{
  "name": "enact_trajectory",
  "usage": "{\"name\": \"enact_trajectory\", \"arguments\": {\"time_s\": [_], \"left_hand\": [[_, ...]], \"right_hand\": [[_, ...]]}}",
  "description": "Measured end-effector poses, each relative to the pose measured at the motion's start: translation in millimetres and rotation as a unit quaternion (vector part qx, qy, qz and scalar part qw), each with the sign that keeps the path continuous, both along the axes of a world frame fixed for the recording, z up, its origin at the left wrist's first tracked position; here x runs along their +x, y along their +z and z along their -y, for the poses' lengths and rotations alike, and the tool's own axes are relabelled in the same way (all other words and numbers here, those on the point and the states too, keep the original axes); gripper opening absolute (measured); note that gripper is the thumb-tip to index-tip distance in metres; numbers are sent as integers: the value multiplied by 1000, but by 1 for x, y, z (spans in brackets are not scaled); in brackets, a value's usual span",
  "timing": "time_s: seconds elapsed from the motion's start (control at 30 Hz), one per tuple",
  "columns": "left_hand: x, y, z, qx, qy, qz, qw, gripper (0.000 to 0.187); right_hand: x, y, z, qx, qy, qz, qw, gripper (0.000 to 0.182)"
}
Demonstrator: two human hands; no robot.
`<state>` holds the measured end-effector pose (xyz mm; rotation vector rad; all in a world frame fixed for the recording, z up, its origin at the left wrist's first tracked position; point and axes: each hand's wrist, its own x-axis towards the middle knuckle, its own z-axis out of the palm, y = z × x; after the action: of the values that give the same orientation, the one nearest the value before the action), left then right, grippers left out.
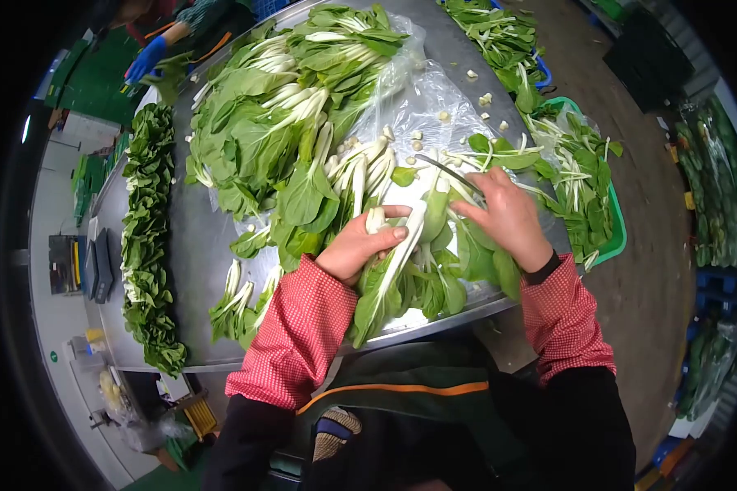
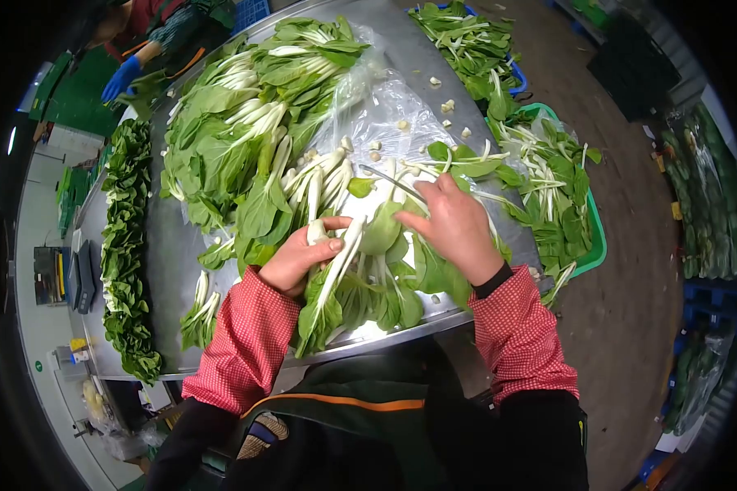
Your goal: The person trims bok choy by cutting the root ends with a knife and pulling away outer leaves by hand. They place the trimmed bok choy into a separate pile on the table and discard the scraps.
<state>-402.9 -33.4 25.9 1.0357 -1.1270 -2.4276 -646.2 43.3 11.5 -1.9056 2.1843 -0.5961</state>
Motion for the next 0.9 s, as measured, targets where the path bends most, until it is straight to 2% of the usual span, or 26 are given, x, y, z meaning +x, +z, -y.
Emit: {"name": "enact_trajectory", "arguments": {"time_s": [0.03, 0.07, 0.1, 0.13, 0.17, 0.27, 0.33, 0.4, 0.5, 0.57, 0.67, 0.73, 0.8, 0.87, 0.9], "left_hand": [[4, -17, 3, 18, -4, -21, 1000, 42], [6, -23, 5, 31, -16, -35, 999, 42], [6, -23, 7, 45, -29, -48, 997, 42], [5, -20, 8, 57, -43, -62, 996, 42], [5, -15, 6, 74, -28, -21, 997, 42], [16, -19, 14, -56, 16, 66, 996, 44], [32, -14, 20, -70, 63, 72, 993, 50], [36, -10, 19, -50, 66, 40, 996, 51], [30, -9, 14, -69, 20, -21, 997, 48], [41, -17, 12, -59, 35, -8, 998, 46], [73, 7, 20, -85, 56, 46, 994, 45], [104, 21, 21, -89, 75, 38, 992, 48], [134, 42, 23, -63, 113, 7, 992, 49], [179, 46, 36, -155, 98, 123, 975, 48], [206, 35, 43, -231, 87, 218, 944, 52]], "right_hand": [[6, 2, 2, -32, 31, 77, 996, 36], [17, 1, 6, -1, 71, 258, 964, 36], [31, 0, 10, 31, 107, 430, 896, 36], [40, 4, 13, 60, 137, 586, 796, 36], [37, 15, 12, 181, 42, 587, 788, 29], [34, 4, 22, 130, -11, 569, 812, 28], [34, 13, 29, 157, -4, 513, 844, 30], [46, 19, 38, 161, 16, 461, 873, 31], [81, 20, 50, 166, 57, 503, 846, 33], [97, 18, 54, 159, 69, 515, 840, 34], [79, 9, 69, 187, -1, 551, 813, 34], [60, -7, 83, 109, -52, 480, 869, 32], [43, -48, 101, 49, -50, 414, 908, 32], [40, -83, 122, 30, -62, 352, 933, 34], [44, -98, 130, 42, -77, 326, 941, 36]]}}
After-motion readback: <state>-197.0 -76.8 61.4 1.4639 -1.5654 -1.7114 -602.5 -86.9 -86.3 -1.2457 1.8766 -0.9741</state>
